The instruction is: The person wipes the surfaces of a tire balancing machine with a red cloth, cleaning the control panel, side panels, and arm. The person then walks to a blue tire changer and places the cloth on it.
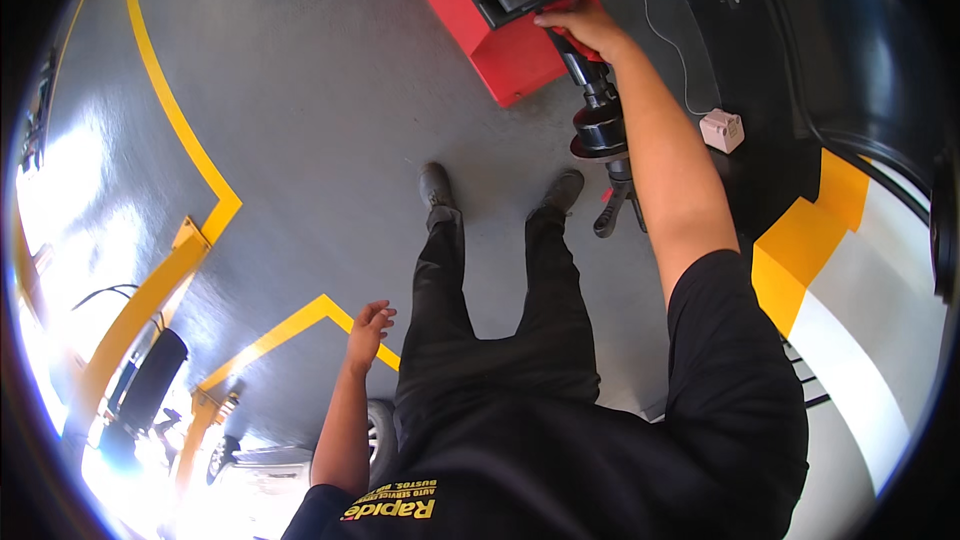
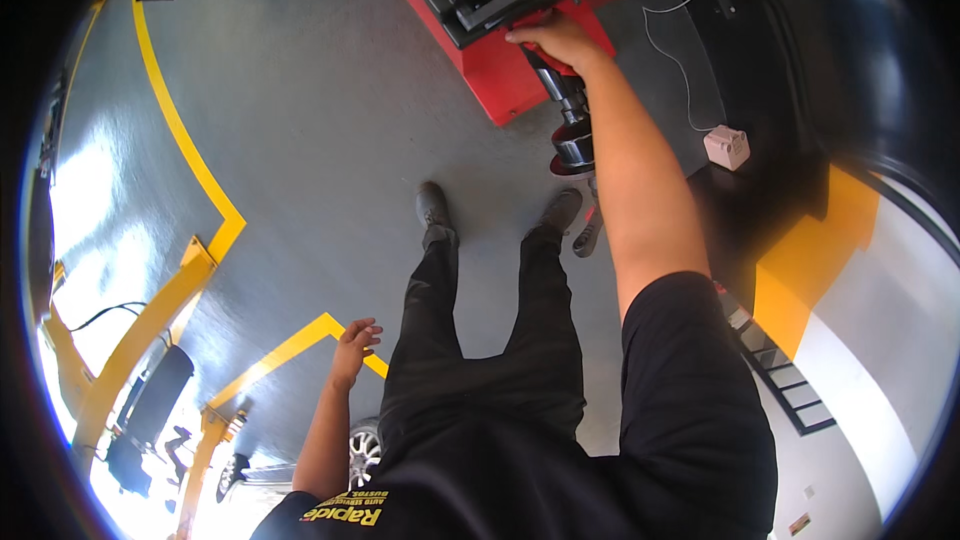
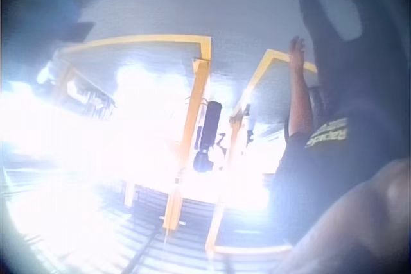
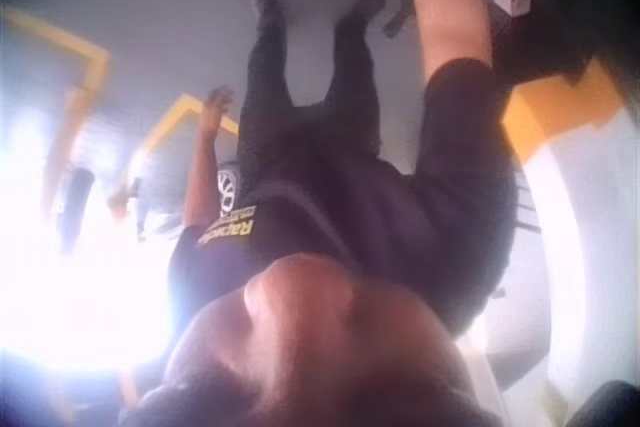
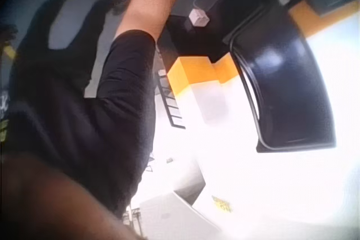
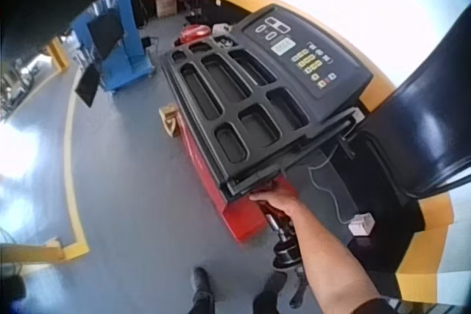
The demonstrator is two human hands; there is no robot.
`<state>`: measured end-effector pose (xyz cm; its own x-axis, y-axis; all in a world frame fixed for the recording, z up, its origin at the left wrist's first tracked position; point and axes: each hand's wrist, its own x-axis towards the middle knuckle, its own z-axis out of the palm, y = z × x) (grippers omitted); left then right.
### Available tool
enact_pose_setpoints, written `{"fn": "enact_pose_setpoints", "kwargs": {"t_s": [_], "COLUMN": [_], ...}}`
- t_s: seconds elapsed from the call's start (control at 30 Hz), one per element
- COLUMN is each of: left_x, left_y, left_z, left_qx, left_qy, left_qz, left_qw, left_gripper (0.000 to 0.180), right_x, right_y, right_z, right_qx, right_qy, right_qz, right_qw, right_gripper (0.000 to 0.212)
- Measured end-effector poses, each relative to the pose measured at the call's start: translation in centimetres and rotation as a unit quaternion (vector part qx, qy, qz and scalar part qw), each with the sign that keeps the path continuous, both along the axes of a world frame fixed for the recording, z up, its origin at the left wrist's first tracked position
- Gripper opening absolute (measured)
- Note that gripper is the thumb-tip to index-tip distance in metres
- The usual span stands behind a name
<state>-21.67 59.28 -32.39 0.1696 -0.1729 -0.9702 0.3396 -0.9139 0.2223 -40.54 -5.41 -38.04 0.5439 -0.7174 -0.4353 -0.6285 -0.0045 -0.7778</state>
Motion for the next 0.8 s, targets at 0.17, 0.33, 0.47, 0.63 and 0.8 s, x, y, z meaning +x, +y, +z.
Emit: {"fn": "enact_pose_setpoints", "kwargs": {"t_s": [0.17, 0.33, 0.47, 0.63, 0.8], "left_x": [-5.9, -15.4, -23.9, -29.1, -30.9], "left_y": [-1.3, 1.1, 0.0, -3.7, -5.1], "left_z": [-0.4, -2.1, -2.5, -2.3, -2.8], "left_qx": [0.002, 0.007, -0.009, -0.02, -0.016], "left_qy": [-0.028, -0.016, -0.112, -0.042, 0.014], "left_qz": [0.055, 0.067, -0.059, 0.093, 0.14], "left_qw": [0.998, 0.998, 0.992, 0.995, 0.99], "left_gripper": [0.038, 0.04, 0.041, 0.041, 0.041], "right_x": [-1.8, -4.3, -6.3, -3.0, -0.5], "right_y": [-1.0, 0.1, 2.9, 7.3, 6.6], "right_z": [0.2, -0.8, -0.6, 3.6, 1.0], "right_qx": [0.348, 0.37, 0.152, -0.147, -0.263], "right_qy": [-0.064, -0.061, -0.047, 0.253, 0.256], "right_qz": [-0.043, -0.011, 0.089, 0.03, 0.011], "right_qw": [0.934, 0.927, 0.983, 0.956, 0.93], "right_gripper": [0.056, 0.049, 0.071, 0.071, 0.073]}}
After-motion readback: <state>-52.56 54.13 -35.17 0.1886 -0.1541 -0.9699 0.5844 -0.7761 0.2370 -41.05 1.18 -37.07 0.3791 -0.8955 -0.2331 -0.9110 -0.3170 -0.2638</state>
